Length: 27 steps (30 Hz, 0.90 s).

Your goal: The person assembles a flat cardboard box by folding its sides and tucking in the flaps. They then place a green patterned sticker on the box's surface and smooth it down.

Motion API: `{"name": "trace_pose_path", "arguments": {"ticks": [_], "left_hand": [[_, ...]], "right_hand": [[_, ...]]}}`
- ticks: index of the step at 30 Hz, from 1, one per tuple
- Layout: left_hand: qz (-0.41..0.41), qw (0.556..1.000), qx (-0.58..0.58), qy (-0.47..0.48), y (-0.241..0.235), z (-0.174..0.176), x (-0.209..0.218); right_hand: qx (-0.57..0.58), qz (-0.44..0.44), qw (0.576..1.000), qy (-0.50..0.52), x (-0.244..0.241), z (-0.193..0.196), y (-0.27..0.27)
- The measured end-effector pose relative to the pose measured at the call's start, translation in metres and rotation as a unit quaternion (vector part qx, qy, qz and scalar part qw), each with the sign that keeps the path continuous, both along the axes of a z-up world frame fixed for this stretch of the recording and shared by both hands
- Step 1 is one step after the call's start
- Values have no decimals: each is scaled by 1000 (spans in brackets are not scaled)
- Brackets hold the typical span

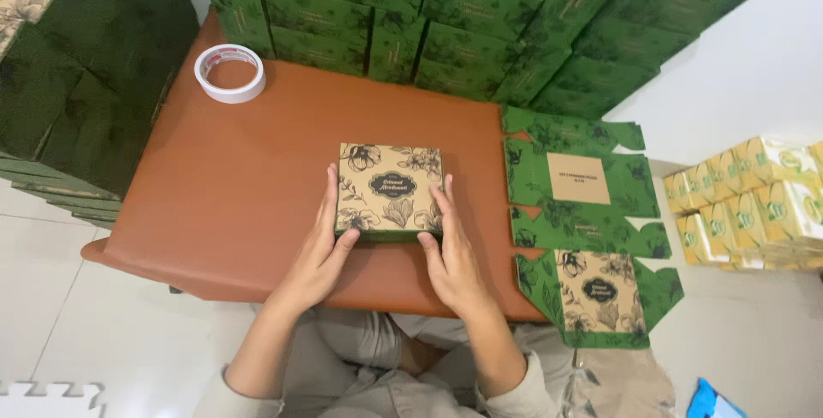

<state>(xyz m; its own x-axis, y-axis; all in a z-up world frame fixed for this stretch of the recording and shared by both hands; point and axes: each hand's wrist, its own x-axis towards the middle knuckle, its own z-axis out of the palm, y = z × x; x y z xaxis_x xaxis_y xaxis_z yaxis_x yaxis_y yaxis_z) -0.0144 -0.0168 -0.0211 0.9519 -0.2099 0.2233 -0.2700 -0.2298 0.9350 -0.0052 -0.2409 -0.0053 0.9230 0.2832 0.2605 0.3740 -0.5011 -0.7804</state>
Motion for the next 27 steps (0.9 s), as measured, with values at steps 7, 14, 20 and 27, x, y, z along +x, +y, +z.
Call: {"name": "trace_pose_path", "arguments": {"ticks": [7, 14, 20, 27], "left_hand": [[-14, 998, -45, -41, 1, -1, -4], [71, 983, -105, -134, 12, -46, 3], [16, 969, -222, -109, 13, -17, -11], [47, 993, -83, -68, 16, -13, -6]], "right_hand": [[8, 0, 997, -82, -4, -5, -1], [-120, -35, 934, -336, -9, -28, -5], [-233, -32, 886, -400, -4, 15, -31], [-237, 3, 847, -476, 57, 139, -32]]}}
